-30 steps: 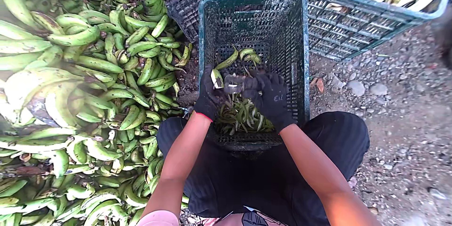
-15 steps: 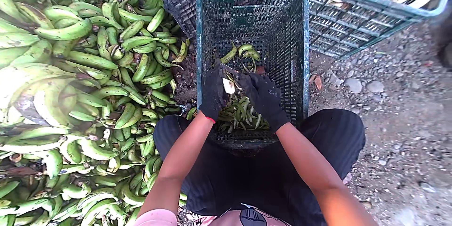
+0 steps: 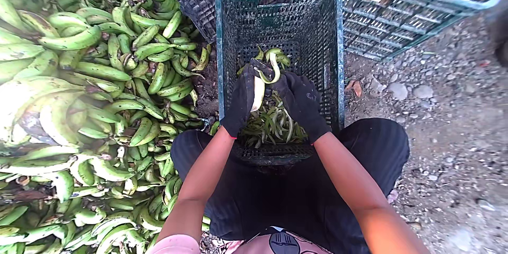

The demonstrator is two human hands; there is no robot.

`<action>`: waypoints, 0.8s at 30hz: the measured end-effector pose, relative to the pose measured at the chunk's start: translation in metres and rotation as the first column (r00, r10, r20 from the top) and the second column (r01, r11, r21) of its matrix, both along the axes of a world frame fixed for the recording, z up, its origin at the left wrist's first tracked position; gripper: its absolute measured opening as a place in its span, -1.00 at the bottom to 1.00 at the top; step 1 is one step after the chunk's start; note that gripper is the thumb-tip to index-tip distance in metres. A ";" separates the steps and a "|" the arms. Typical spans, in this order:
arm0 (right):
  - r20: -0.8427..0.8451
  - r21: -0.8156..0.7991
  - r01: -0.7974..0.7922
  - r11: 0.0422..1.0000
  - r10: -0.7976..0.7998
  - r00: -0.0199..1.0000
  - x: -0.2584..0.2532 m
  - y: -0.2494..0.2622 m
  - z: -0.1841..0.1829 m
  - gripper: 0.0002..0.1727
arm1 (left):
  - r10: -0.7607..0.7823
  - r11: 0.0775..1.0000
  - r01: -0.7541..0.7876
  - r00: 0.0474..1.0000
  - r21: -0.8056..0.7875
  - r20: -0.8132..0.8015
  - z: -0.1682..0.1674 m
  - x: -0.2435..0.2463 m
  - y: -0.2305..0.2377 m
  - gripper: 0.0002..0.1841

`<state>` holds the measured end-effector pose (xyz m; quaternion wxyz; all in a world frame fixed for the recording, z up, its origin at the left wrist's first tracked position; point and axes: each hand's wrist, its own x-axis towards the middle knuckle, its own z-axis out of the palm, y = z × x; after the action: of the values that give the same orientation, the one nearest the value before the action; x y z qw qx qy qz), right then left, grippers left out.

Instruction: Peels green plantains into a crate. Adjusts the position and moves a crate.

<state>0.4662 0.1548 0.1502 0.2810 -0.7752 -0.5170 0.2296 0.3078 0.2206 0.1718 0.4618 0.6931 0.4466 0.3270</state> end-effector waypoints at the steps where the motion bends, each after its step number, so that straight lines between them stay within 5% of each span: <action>1: 0.011 0.007 0.007 1.000 -0.007 1.000 0.000 -0.001 0.001 -0.17 | -0.015 1.000 0.016 1.000 0.020 -0.019 0.000 -0.002 0.001 -0.39; 9: -0.289 0.017 -0.093 0.996 0.094 0.953 0.010 0.002 -0.007 -0.26 | -0.095 0.992 0.097 0.995 0.077 -0.023 0.010 -0.005 -0.016 -0.42; 14: -0.614 0.104 -0.058 0.993 0.110 0.782 0.008 -0.001 -0.016 -0.28 | -0.143 0.984 0.172 0.925 -0.052 0.353 0.001 0.000 0.005 -0.30; 16: -0.538 0.123 -0.063 0.990 0.120 0.835 0.009 -0.001 -0.019 -0.25 | -0.084 0.974 0.168 0.888 -0.150 0.451 0.004 -0.003 0.009 -0.30; 19: -0.204 0.142 -0.084 0.986 0.113 0.972 0.007 -0.001 -0.018 -0.07 | 0.012 0.962 0.142 0.833 -0.234 0.553 0.007 -0.007 0.011 -0.26; 24: 0.208 0.301 -0.173 0.938 0.113 0.972 -0.004 -0.007 -0.018 0.04 | 0.195 0.870 0.105 0.824 -0.481 0.531 0.011 -0.014 0.013 -0.36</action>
<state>0.4622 0.1482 0.1318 0.3347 -0.6982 -0.6265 0.0895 0.2938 0.2340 0.1829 0.7247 0.4138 0.3747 0.4040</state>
